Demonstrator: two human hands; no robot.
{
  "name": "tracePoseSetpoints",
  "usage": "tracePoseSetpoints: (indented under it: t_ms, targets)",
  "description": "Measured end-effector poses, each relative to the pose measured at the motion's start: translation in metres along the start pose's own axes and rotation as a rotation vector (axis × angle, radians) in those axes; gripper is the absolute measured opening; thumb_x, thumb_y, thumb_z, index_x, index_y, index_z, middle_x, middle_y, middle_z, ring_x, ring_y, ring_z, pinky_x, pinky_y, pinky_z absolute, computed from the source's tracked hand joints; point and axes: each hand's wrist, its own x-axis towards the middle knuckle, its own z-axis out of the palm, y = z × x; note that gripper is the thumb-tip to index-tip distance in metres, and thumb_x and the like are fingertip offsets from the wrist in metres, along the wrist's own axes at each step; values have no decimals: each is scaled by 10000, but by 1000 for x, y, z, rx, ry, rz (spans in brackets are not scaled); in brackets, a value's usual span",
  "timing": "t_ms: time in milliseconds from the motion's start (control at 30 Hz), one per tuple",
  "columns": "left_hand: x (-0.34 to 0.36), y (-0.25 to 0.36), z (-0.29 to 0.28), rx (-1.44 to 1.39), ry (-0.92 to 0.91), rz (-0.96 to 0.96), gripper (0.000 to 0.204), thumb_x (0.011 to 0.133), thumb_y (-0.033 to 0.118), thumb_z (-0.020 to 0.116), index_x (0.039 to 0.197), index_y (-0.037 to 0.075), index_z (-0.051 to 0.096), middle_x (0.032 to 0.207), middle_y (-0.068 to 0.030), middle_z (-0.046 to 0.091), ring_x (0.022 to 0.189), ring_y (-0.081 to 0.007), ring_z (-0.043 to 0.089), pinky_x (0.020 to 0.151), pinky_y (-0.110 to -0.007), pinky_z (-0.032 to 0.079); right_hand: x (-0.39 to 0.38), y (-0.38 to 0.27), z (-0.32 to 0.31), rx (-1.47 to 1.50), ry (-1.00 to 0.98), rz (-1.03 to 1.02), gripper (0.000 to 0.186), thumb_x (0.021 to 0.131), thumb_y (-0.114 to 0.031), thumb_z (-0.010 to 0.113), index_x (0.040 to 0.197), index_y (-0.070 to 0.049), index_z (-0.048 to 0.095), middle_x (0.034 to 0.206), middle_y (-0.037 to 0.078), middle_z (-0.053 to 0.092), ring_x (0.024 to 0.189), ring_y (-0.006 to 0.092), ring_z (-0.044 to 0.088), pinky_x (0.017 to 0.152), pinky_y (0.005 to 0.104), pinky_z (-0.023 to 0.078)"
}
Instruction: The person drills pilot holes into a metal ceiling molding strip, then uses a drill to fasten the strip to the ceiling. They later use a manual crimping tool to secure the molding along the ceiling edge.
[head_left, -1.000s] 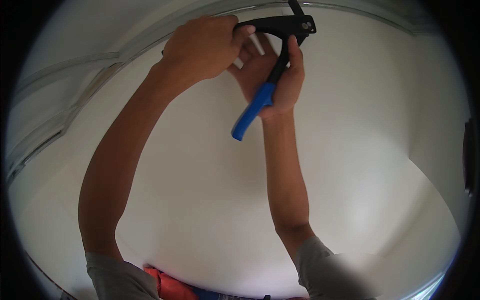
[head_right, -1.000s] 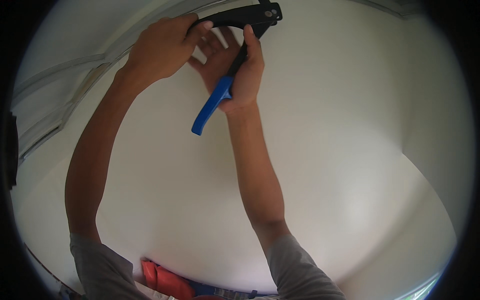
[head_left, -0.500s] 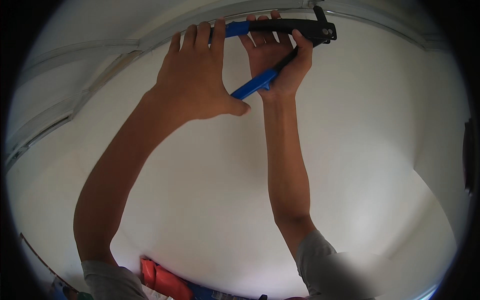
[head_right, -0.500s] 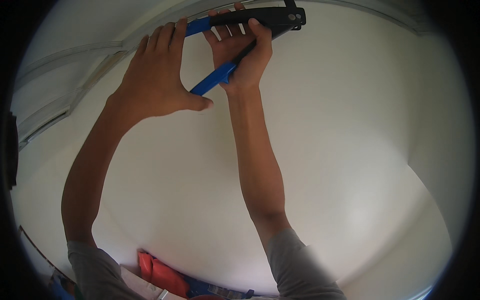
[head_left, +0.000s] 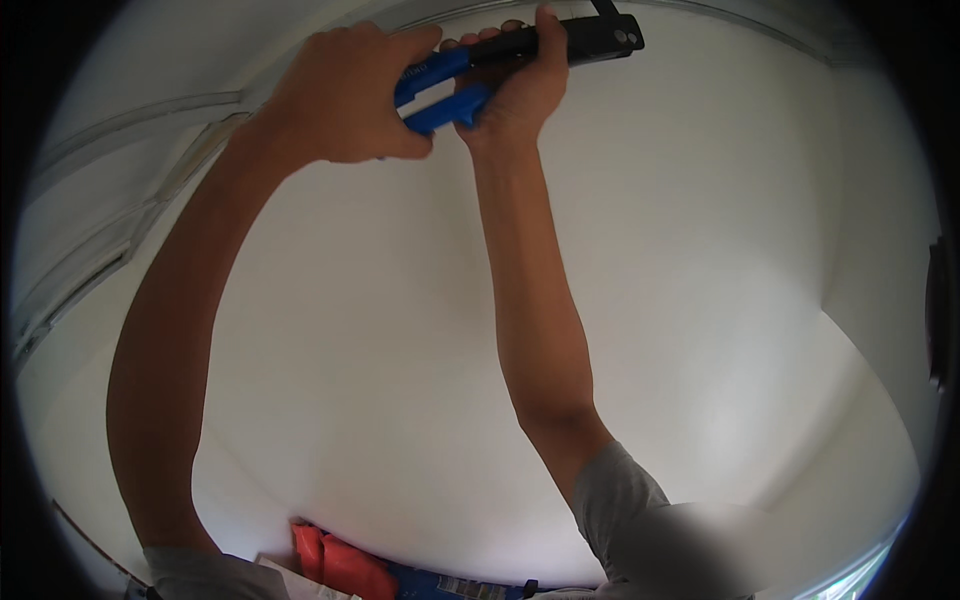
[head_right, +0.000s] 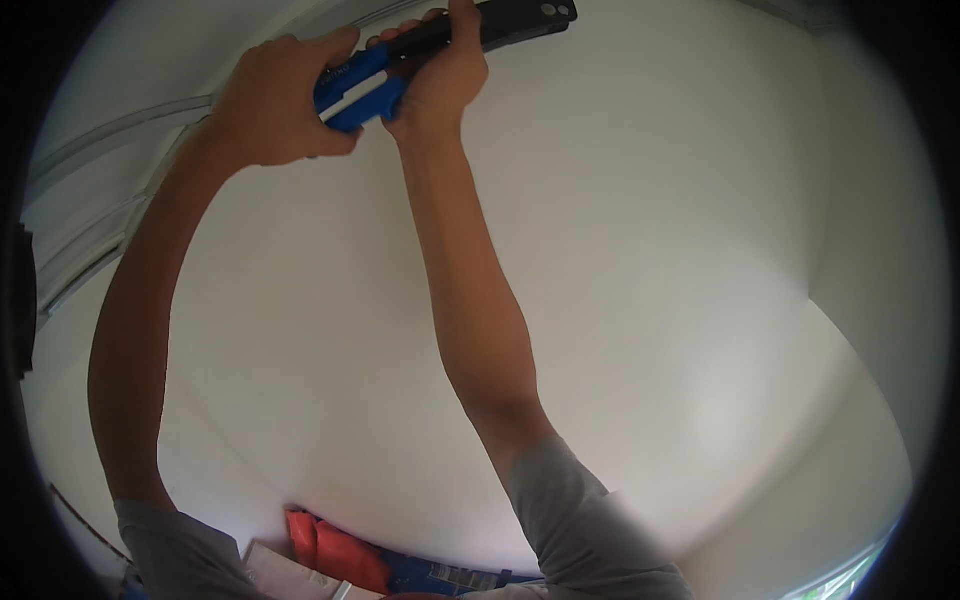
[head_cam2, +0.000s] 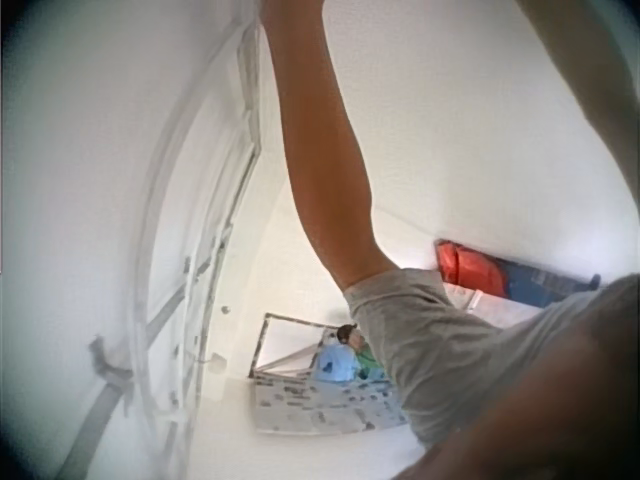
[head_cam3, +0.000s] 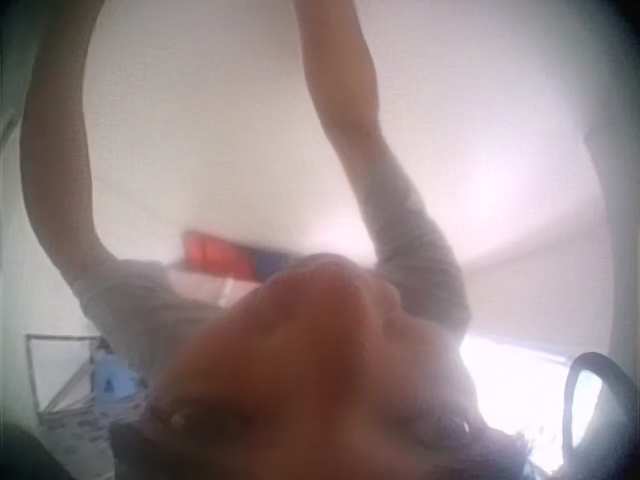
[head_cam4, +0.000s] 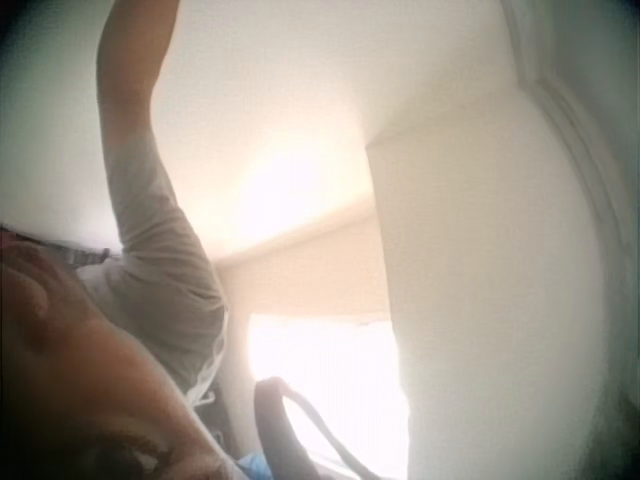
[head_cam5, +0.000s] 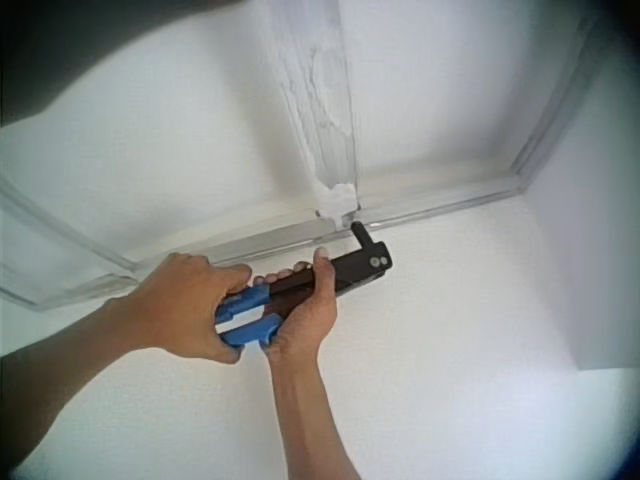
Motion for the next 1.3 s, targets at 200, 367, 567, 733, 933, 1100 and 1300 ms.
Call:
tracePoseSetpoints:
  t_ms: [200,367,567,733,933,1100,1300]
  targets:
    - [0,-6,14,-26,154,60,614,697,412,914,1144,82,652,901,-161,736,815,-288,731,825,-367,570,10,17,-3,-36,132,-34,329,983,-359,680,887,-75,545,694,86,584,629,240,631,648,389,563]
    - [26,2,-22,-261,-6,-184,567,891,614,700,998,57,680,821,-177,703,776,-280,722,735,-397,559,0,-25,30,-87,-24,-20,390,994,-394,608,1073,-15,564,903,146,617,925,292,624,881,486,509]
    - [22,-29,-94,56,202,-214,631,1036,606,470,894,35,698,641,-139,641,646,-291,687,608,-417,530,-40,-60,106,-82,-213,182,442,1016,-427,523,1237,-46,558,1309,192,585,1266,292,535,1055,506,454]
    - [41,-47,-54,49,267,-266,658,1036,630,439,882,40,687,637,-139,644,638,-319,679,637,-434,535,14,-21,84,-19,-332,160,438,984,-423,538,1216,-52,556,1232,191,614,1256,291,520,1064,500,434]
    - [26,-43,-91,-252,-41,-286,789,875,757,620,1118,10,688,874,-164,717,899,-305,727,838,-446,557,-1,-4,97,106,-266,72,560,894,-425,546,1245,12,540,1168,211,638,1211,394,586,1134,540,396]
    - [-29,36,-90,222,150,-18,1252,510,793,862,1320,-100,525,1152,-267,647,1153,-382,647,1037,-458,503,-34,-43,78,172,-220,47,516,883,-435,551,1104,29,597,1052,189,653,1135,379,618,1083,502,454]
    - [-9,102,-86,92,-190,-73,1046,514,448,909,1330,-92,539,976,-243,707,859,-351,727,844,-397,591,-47,-98,43,-50,-115,6,467,947,-456,554,1009,6,579,948,157,645,931,333,658,953,492,505]
